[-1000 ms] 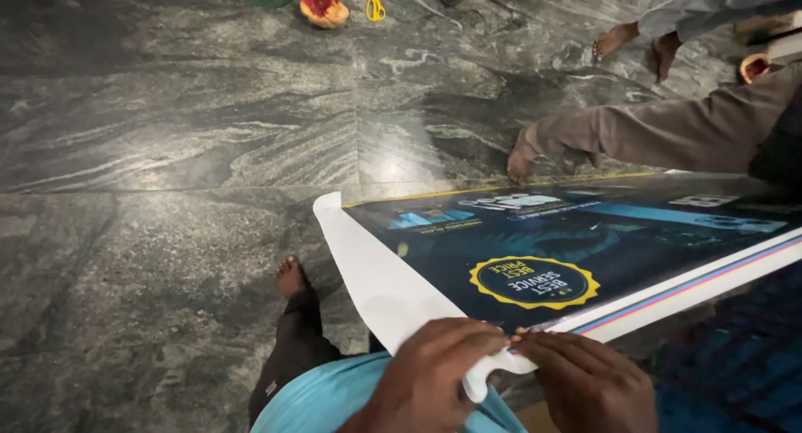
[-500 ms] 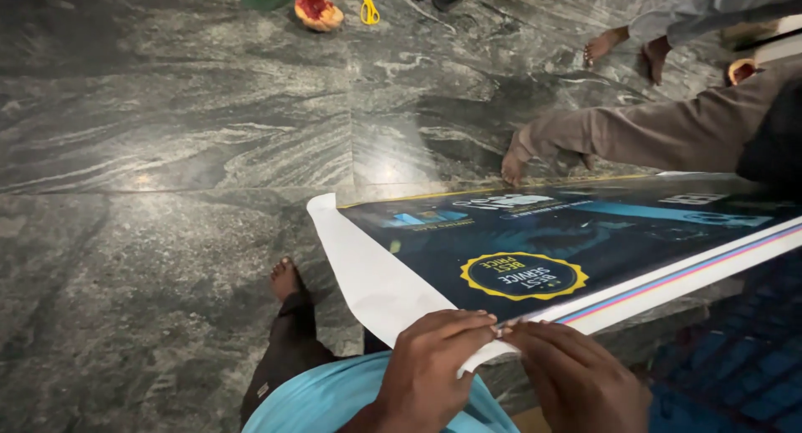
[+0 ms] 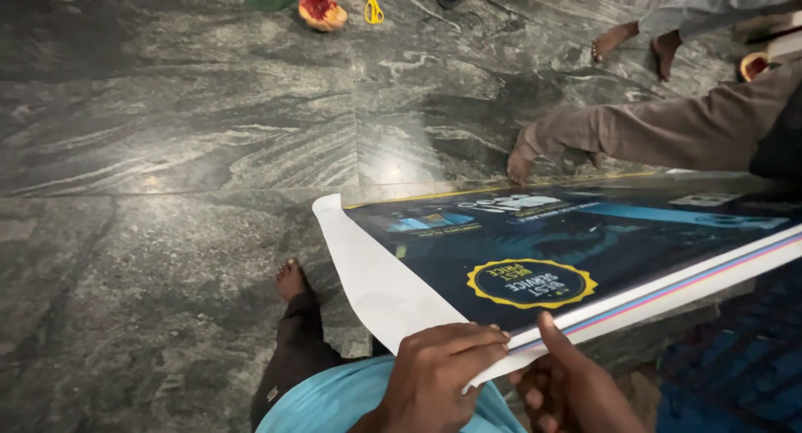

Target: Applying adhesive to the edges of a printed sign banner to prepare it for mounting.

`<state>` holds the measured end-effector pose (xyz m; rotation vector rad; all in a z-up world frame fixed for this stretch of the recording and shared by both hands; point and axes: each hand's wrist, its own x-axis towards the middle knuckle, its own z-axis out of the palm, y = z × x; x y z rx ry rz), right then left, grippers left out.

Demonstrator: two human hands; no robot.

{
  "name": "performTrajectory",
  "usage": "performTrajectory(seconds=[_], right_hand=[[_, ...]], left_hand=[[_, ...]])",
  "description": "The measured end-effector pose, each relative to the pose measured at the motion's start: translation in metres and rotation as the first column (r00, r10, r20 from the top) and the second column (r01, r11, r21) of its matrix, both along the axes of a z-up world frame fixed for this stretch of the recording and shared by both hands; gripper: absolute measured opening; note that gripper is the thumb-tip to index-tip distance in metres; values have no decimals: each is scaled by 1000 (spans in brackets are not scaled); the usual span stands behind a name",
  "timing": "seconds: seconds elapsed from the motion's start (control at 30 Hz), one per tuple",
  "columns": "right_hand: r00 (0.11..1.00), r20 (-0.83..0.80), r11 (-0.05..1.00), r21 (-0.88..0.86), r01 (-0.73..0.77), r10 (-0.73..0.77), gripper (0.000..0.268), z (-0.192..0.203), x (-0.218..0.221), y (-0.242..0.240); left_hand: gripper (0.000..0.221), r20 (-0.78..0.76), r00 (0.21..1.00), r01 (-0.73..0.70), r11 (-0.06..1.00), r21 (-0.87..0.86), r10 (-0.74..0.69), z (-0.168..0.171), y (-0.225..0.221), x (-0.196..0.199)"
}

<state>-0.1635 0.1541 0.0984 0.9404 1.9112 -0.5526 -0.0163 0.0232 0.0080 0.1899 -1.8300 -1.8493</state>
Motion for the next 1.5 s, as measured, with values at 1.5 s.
performTrajectory(seconds=[1.5], right_hand=[[974,-171,989,1,-149,147,61,11,8,1]], left_hand=[[41,304,950,-30,993,-115,64,-85,-1,48]])
